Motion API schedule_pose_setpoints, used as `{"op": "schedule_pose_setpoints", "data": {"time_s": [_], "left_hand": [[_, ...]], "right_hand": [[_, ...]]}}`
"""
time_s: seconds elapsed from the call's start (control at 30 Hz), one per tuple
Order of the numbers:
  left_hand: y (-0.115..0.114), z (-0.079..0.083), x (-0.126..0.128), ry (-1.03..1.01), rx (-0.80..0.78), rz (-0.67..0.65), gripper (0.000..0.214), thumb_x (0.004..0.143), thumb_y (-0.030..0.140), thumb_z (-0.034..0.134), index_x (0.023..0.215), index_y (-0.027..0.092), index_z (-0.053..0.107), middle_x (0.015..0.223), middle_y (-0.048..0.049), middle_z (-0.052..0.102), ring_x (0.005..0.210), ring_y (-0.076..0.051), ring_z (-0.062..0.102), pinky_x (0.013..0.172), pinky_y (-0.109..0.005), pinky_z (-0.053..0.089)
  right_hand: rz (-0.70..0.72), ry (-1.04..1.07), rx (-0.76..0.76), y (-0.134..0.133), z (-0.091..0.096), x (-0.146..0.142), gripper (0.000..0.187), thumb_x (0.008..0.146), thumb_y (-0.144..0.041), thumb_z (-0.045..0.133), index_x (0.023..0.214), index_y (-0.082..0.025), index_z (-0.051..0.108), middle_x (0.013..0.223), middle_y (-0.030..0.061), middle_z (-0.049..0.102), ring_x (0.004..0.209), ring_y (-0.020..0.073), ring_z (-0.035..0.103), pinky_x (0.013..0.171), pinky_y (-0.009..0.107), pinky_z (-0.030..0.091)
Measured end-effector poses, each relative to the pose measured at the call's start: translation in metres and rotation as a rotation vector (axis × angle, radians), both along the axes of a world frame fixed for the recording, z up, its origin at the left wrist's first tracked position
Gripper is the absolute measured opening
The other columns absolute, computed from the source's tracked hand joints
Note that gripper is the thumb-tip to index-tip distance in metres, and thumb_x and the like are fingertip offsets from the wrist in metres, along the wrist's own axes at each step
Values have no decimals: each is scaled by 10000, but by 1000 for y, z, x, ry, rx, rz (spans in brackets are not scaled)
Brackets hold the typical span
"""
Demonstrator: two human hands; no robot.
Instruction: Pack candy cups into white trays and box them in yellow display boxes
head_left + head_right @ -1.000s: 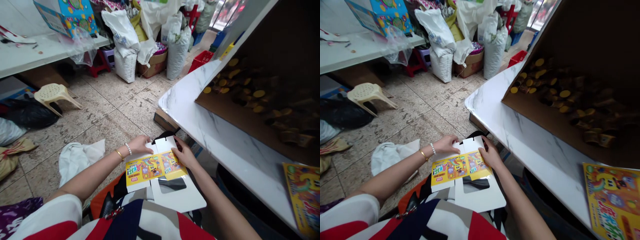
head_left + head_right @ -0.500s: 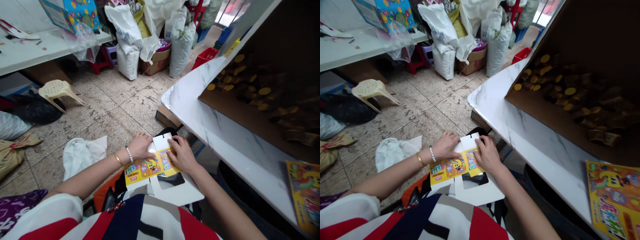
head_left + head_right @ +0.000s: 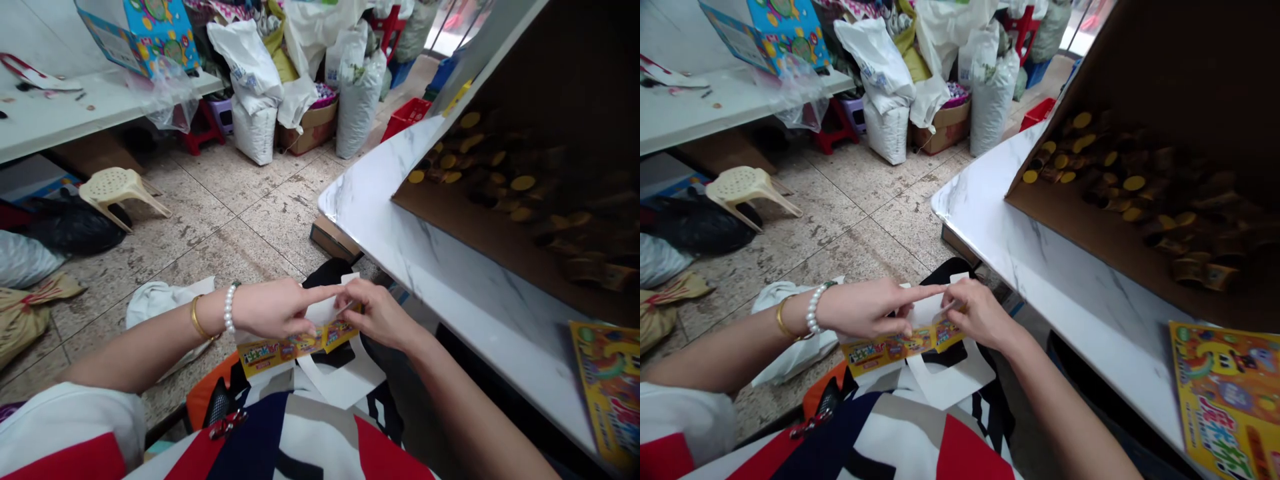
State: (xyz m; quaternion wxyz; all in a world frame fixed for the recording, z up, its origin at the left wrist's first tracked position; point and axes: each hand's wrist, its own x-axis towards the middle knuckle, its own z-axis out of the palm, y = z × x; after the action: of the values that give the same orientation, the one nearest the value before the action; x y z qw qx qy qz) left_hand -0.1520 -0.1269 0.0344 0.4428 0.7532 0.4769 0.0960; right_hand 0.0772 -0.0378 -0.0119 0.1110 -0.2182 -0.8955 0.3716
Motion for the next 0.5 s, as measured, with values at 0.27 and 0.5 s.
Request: {"op": "schedule_pose_setpoints", "data": {"time_s": [0.27, 0.5], "left_hand": [[28, -11, -9, 168, 128, 155, 646, 734, 508, 718, 1274, 165, 626, 844, -54, 671, 760, -230, 604, 673, -307, 426], [43, 16, -21, 236, 125, 214, 139, 666, 189, 612, 777, 203, 694, 555, 10, 564, 533, -177, 508, 555, -297, 360]], "right_hand": [[321, 248, -113, -25, 11, 2, 208, 838, -13, 528, 854, -214, 582, 913, 46, 722, 911, 167, 662, 833, 304, 521], [323, 235, 133, -3, 46, -10, 195, 789, -47, 539, 868, -218, 590, 844, 32, 664, 930, 189, 635, 995, 421, 468]]}}
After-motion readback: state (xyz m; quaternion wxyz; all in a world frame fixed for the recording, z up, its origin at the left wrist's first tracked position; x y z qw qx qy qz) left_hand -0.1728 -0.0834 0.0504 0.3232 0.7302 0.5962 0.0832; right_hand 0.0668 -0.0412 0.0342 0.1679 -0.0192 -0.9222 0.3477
